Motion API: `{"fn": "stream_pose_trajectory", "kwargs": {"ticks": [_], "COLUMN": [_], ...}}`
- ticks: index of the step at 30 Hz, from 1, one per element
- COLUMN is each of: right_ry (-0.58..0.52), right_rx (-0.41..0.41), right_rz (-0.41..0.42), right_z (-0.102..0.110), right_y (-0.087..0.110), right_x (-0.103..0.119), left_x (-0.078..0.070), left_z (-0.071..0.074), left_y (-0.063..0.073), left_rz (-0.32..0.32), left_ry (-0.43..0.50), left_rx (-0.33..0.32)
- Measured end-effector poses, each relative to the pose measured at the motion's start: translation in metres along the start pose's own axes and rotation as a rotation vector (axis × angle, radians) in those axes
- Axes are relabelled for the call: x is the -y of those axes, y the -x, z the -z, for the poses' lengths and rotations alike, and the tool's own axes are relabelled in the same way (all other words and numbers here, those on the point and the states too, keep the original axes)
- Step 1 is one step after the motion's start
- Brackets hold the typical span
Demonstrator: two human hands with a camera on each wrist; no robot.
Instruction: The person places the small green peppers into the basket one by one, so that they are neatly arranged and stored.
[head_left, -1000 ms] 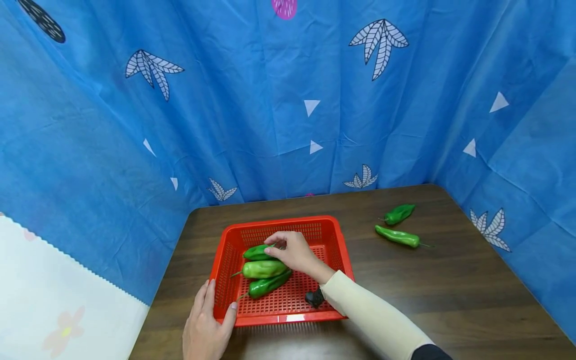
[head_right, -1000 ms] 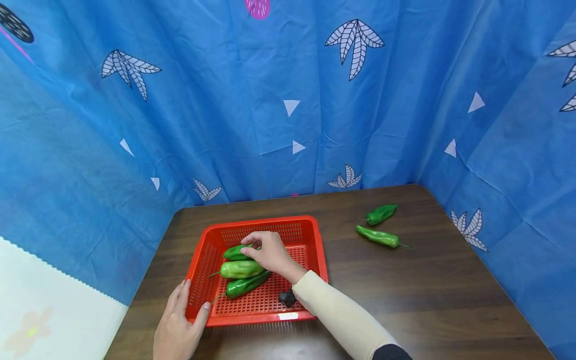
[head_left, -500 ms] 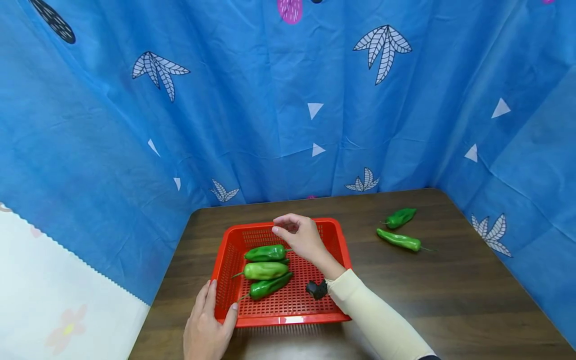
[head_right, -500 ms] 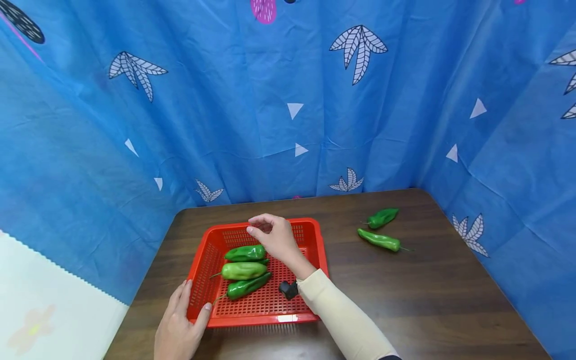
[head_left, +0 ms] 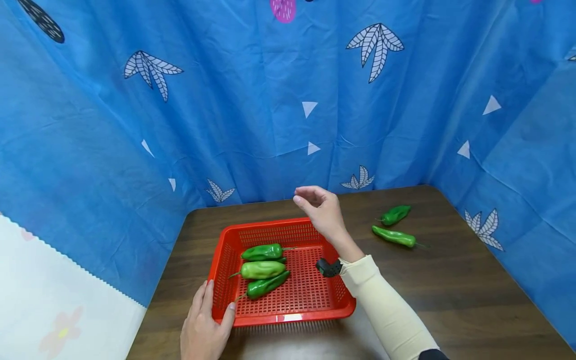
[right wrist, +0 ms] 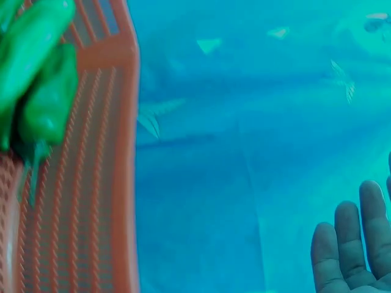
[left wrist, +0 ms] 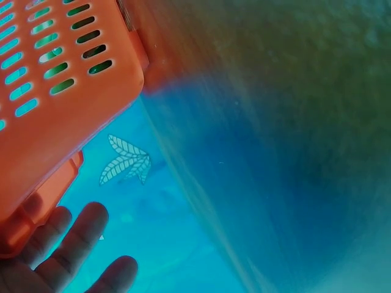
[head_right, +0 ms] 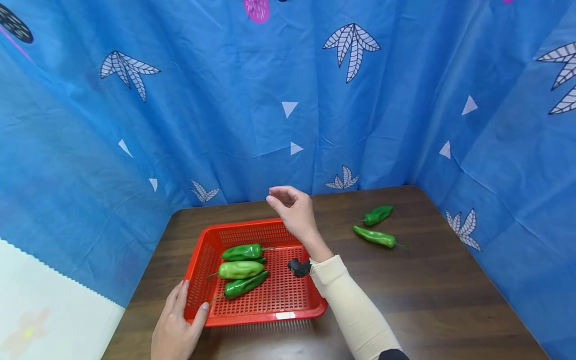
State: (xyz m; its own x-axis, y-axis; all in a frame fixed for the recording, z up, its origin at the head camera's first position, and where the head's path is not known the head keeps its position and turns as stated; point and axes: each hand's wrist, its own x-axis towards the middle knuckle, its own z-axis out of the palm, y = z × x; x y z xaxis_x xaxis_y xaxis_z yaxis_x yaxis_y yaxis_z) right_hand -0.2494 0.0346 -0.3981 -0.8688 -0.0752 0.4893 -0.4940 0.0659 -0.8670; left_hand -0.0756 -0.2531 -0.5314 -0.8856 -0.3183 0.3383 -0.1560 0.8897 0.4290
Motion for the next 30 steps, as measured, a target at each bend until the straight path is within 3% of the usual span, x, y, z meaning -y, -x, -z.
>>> {"fn": "stream_pose_trajectory", "kwargs": {"ticks": [11, 21, 30], "right_ry": [0.002, 0.123, 0.168], "right_rx": [-0.178, -0.274, -0.373], "right_rz": [-0.018, -0.049, -0.099], "right_z": [0.059, 0.106, 0.145], "right_y": [-0.006, 0.008, 0.016], "right_x": [-0.007, 0.005, -0.021], "left_x": [0.001, 0.002, 0.003], "left_z": [-0.001, 0.0, 0.001], "left_y": [0.001, -0.001, -0.003], "left_rz": [-0.006, -0.027, -0.024], "left_ry": [-0.001, 0.002, 0.014], "left_rx": [0.01, -0.002, 0.002]}}
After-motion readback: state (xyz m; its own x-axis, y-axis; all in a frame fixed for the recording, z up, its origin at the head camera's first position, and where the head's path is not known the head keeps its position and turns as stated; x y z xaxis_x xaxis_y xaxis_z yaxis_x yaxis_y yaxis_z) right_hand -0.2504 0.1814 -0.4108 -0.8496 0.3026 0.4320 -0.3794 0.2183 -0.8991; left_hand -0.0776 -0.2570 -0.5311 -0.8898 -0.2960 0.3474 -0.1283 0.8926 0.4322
